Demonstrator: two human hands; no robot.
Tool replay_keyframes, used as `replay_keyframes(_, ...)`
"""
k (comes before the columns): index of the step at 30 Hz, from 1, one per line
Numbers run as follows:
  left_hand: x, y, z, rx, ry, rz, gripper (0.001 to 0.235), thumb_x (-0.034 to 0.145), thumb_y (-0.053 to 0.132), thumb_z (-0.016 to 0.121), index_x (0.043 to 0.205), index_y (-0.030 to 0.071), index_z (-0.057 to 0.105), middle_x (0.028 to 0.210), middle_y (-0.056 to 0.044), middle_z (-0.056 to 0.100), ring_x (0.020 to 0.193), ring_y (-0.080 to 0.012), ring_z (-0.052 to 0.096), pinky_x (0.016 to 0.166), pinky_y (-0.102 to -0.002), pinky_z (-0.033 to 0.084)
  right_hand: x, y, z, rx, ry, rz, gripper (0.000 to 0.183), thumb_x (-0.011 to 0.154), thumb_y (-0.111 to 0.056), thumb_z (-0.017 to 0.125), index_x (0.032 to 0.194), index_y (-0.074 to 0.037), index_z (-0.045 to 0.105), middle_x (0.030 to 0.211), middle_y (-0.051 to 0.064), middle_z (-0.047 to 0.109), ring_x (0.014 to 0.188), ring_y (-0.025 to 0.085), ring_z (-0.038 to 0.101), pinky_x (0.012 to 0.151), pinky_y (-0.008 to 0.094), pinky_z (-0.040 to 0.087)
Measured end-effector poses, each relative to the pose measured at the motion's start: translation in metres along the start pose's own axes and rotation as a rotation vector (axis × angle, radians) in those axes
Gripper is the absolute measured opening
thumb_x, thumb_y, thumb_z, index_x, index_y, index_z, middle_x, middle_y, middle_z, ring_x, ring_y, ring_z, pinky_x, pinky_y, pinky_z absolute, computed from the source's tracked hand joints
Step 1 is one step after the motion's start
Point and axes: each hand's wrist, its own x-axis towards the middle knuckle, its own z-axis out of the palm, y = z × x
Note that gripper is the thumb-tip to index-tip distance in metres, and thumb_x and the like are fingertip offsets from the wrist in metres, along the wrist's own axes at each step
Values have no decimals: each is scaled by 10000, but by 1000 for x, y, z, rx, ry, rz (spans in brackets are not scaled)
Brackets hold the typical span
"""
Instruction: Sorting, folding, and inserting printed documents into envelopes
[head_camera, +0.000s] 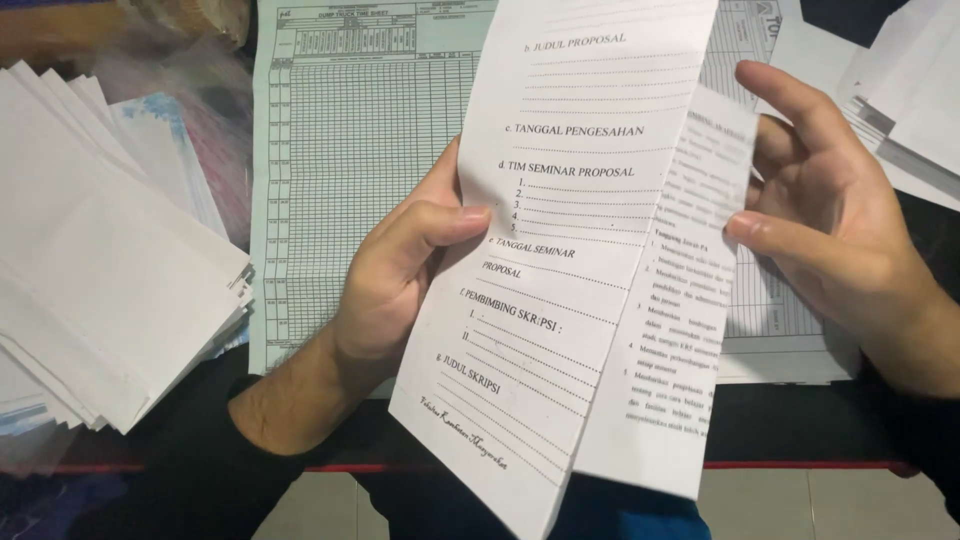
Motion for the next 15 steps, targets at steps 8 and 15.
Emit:
replay_keyframes(8, 3, 1, 2, -17, 2, -33, 411, 970, 119, 495, 1360, 2, 443, 1179, -159, 612, 993, -252, 641, 814, -351, 533, -3, 5, -15, -134, -9, 5, 463, 871, -51, 591, 1321, 57, 566, 1277, 164, 622, 1228, 261, 624, 1058, 327, 501)
replay_keyframes(15, 4, -2, 0, 177, -13, 74, 537, 919, 141, 461, 1414, -65, 447, 1281, -155, 556, 1146, -237, 577, 930, -311, 493, -4, 3, -20, -152, -114, 71, 780, 805, 0, 643, 1561, 0, 454, 1096, 96, 551, 947, 188, 514, 847, 305, 459)
